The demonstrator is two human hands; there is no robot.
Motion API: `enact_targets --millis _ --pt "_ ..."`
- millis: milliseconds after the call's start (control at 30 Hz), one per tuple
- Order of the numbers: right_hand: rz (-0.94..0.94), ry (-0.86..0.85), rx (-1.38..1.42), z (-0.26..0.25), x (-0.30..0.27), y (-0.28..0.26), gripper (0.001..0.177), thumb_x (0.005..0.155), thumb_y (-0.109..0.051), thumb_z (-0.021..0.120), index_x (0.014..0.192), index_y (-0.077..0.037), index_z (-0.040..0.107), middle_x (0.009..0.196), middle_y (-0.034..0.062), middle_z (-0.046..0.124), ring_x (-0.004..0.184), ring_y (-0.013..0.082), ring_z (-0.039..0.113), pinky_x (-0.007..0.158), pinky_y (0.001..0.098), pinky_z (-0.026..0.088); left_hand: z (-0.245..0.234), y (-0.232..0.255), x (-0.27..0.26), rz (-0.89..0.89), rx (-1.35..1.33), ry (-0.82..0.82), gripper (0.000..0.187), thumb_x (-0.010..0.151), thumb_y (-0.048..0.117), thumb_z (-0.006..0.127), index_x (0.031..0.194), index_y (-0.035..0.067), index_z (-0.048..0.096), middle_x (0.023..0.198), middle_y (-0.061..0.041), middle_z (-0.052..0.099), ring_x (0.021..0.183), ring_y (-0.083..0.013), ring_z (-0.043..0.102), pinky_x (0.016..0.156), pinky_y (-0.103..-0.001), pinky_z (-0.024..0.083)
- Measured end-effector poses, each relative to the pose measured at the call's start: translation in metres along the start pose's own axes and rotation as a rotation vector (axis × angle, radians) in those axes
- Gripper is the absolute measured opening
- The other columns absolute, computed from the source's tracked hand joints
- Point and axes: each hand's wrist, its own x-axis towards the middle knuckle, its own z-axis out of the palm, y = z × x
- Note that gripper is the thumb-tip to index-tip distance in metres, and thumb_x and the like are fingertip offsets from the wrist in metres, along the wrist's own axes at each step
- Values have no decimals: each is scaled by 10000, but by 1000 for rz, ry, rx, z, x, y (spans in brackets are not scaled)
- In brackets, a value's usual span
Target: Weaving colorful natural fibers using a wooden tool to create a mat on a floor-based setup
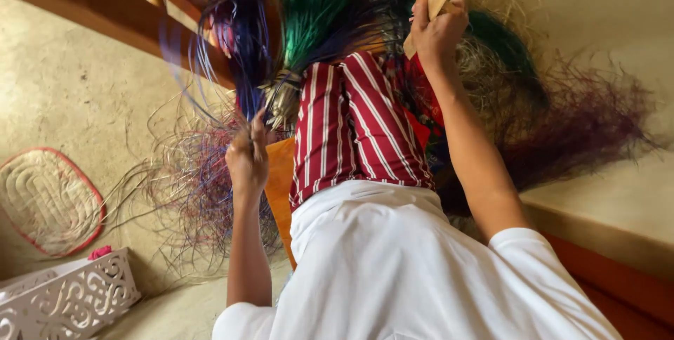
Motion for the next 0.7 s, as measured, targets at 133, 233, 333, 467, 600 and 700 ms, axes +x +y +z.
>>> enact_targets --millis 133,233,333,467,600,700 --pt "-201 -31 31 40 -5 -3 465 1064 -217 616 607 -188 533 483 -73 406 454 119 300 542 271 324 -5 18 23 244 361 210 557 1103 406 291 1314 59 672 1323 -202 587 1128 -329 554 940 -512 391" --pt "-318 -61 26 55 -3 -26 467 1058 -197 634 603 -198 527 471 -57 359 424 129 247 638 291 363 -3 51 24 267 -152 191 531 1094 432 324 1187 52 682 1115 -174 728 1065 -296 696 981 -483 593" --pt "-379 -154 158 36 5 -87 393 985 -119 677 599 -181 627 461 -51 508 402 134 311 718 308 357 26 57 37 142 -386 68 321 1074 202 427 1270 71 644 1268 -143 696 1186 -277 671 1081 -438 554" --pt "-457 -256 252 36 -7 -133 341 1043 -244 555 752 -181 721 615 -39 688 453 96 442 793 332 358 76 64 54 304 -162 -11 422 992 -44 487 1396 71 531 1489 -133 519 1362 -308 521 1223 -432 417" --pt "-428 -306 262 31 -11 -147 415 1058 -213 507 658 -153 596 529 13 553 458 160 382 872 337 360 90 69 55 406 92 116 350 774 -134 595 1117 -67 588 1010 -199 634 713 -348 648 635 -469 542" --pt "-405 -338 274 31 -22 -145 284 1004 -160 593 727 -114 640 547 20 547 450 169 381 844 347 362 96 54 53 357 211 128 237 746 -78 662 966 -55 576 913 -192 638 601 -343 630 537 -460 526"
